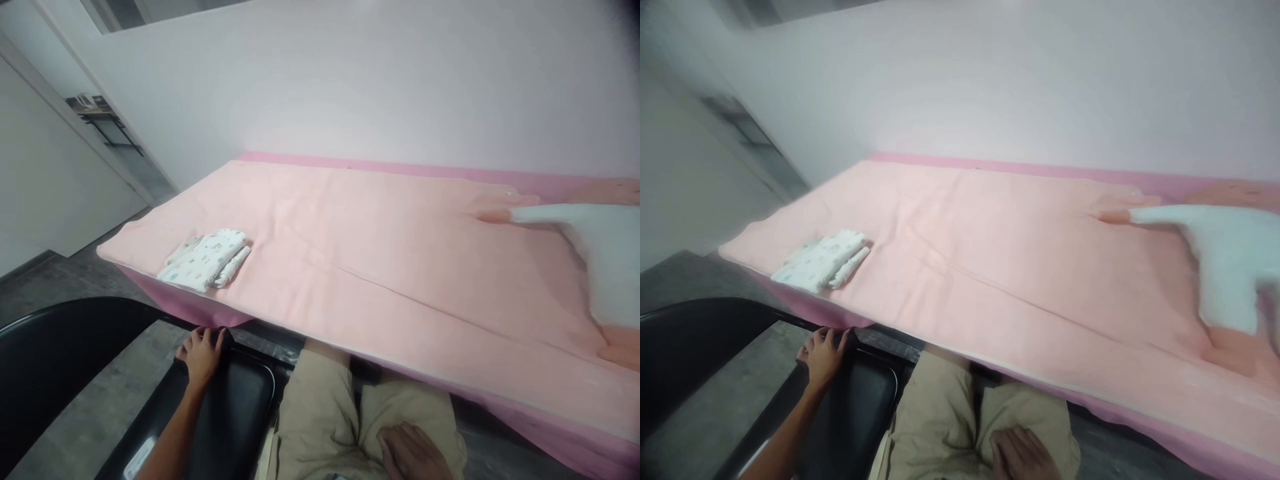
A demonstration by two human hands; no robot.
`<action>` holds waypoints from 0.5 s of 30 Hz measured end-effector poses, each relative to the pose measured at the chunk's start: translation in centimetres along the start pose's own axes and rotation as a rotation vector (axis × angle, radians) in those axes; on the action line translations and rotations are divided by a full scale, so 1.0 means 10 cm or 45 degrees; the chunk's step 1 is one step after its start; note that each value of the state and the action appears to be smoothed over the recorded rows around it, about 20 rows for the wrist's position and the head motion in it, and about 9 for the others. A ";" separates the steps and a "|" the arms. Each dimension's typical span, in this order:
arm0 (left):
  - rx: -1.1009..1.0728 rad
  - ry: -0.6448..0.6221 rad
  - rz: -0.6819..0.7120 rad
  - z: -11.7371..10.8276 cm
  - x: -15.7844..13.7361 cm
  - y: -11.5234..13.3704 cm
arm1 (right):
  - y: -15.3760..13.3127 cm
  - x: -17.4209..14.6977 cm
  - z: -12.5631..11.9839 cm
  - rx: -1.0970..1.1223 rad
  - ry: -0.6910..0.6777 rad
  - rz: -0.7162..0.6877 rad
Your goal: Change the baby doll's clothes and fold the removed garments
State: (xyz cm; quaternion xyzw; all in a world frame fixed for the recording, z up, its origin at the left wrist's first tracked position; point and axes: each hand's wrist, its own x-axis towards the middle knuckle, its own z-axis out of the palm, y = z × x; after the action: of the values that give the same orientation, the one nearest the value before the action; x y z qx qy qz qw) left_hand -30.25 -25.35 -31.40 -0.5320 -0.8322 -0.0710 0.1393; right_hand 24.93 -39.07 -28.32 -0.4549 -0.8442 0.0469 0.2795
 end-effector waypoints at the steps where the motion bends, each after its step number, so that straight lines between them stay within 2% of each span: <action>1: 0.005 -0.002 -0.002 0.00 0.01 0.01 | 0.00 0.00 0.00 0.000 0.003 -0.018; 15: -0.138 -0.110 0.045 -0.09 -0.08 -0.08 | -0.02 0.04 -0.04 -0.007 0.021 -0.024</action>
State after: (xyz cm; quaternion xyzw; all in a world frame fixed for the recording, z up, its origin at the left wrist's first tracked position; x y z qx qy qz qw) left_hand -30.52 -26.65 -30.81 -0.5558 -0.8229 -0.0905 0.0755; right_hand 24.82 -38.92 -27.81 -0.4479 -0.8464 0.0382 0.2856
